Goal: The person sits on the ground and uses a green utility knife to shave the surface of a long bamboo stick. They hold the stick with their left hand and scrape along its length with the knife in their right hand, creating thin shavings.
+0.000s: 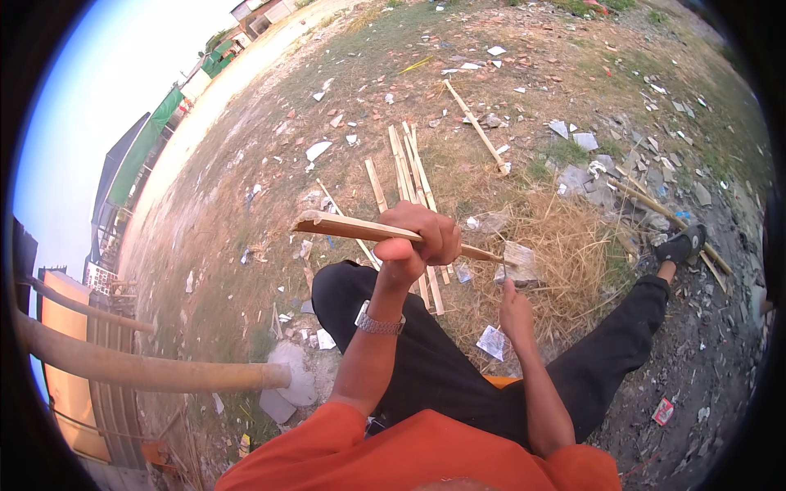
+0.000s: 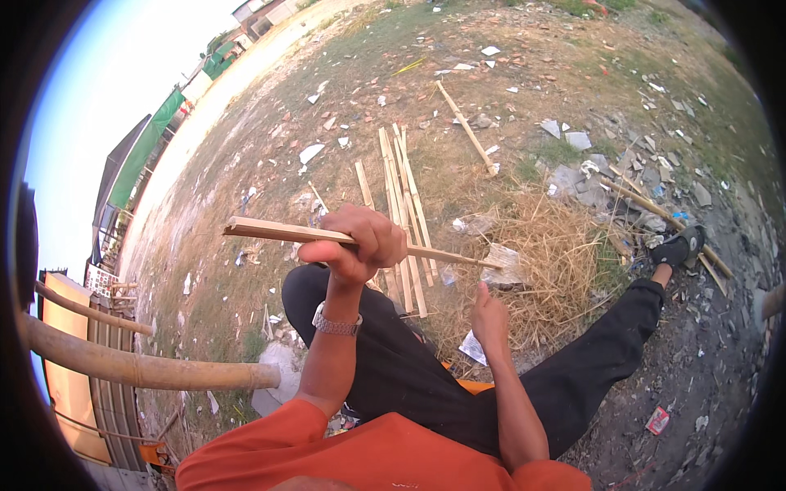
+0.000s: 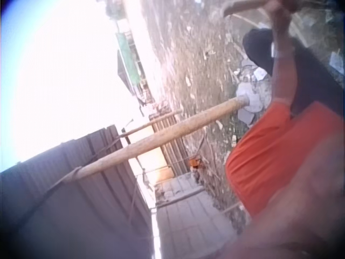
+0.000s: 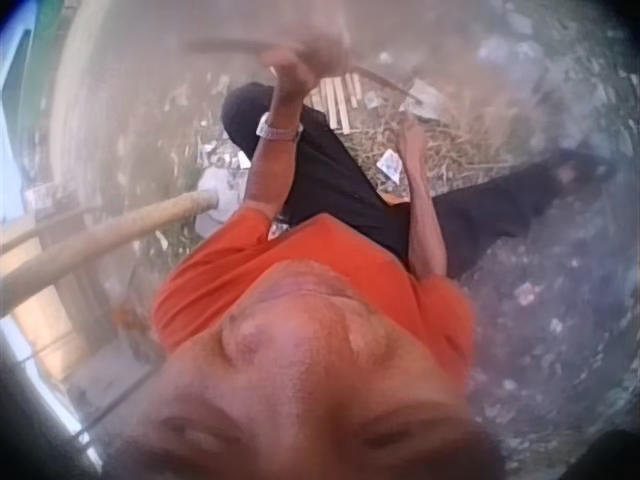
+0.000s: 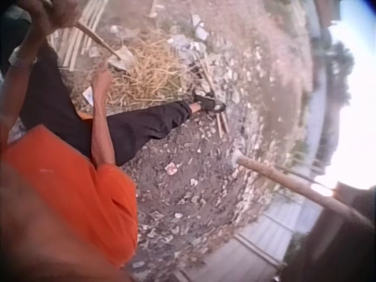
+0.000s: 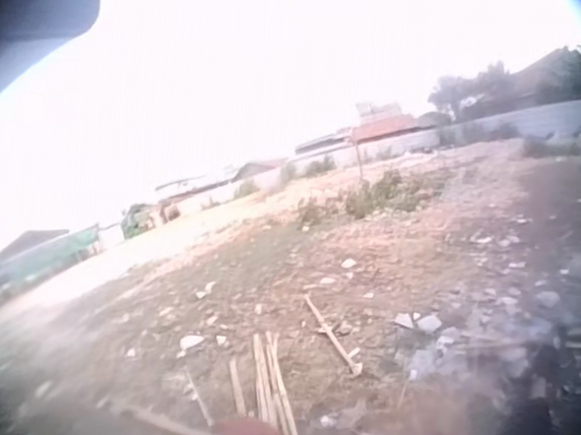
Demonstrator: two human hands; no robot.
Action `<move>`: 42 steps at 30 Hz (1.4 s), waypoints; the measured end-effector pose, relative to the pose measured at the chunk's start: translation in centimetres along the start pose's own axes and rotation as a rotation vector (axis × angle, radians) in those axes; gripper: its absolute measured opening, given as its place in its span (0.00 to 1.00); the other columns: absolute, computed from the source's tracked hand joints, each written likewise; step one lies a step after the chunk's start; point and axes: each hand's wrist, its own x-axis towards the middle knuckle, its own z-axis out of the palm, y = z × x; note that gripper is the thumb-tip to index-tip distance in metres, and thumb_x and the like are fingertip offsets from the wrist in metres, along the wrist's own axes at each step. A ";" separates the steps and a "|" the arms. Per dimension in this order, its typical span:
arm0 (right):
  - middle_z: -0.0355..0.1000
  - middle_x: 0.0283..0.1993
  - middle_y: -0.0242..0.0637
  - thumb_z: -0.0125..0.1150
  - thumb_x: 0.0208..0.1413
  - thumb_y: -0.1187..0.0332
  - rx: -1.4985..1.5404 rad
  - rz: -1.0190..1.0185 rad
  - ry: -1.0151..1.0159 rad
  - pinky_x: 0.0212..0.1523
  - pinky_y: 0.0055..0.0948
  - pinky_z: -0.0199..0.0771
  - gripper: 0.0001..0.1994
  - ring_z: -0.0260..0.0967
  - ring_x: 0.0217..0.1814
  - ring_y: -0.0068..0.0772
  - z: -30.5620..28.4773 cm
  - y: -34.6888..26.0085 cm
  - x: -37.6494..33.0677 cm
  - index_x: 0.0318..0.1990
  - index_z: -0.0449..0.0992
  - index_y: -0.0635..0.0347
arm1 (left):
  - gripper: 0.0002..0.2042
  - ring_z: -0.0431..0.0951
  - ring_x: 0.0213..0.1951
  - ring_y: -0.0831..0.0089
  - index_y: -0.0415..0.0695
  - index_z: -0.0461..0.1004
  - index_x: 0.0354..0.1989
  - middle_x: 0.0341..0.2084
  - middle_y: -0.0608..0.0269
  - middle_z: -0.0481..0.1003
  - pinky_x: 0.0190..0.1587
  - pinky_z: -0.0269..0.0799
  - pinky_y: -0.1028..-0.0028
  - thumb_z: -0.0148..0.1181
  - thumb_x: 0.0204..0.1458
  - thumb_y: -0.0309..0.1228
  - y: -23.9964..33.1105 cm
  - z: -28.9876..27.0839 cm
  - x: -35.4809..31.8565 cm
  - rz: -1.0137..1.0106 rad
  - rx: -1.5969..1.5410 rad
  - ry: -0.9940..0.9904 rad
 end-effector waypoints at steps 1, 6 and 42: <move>0.66 0.22 0.67 0.29 0.63 0.49 0.025 -0.027 0.020 0.38 0.52 0.62 0.36 0.67 0.30 0.66 0.4 0.0 -0.2 0.22 0.72 0.77 | 0.35 0.52 0.06 0.78 0.43 0.52 0.08 0.04 0.68 0.54 0.09 0.50 0.76 0.38 0.45 0.67 0.0 0.2 0.3 0.005 -0.006 -0.012; 0.67 0.25 0.67 0.30 0.63 0.49 -0.034 0.031 0.044 0.39 0.53 0.62 0.34 0.67 0.33 0.66 1.1 2.9 2.6 0.24 0.73 0.76 | 0.35 0.49 0.06 0.79 0.45 0.51 0.10 0.05 0.71 0.50 0.09 0.50 0.76 0.36 0.43 0.70 -0.4 0.0 1.3 -0.020 -0.035 0.032; 0.70 0.30 0.67 0.31 0.62 0.46 0.040 0.296 0.003 0.44 0.51 0.69 0.36 0.70 0.38 0.64 3.1 8.1 8.3 0.26 0.76 0.74 | 0.36 0.44 0.12 0.80 0.52 0.46 0.12 0.10 0.74 0.43 0.20 0.45 0.75 0.36 0.32 0.77 -1.2 -3.5 -0.4 -0.145 -0.138 0.242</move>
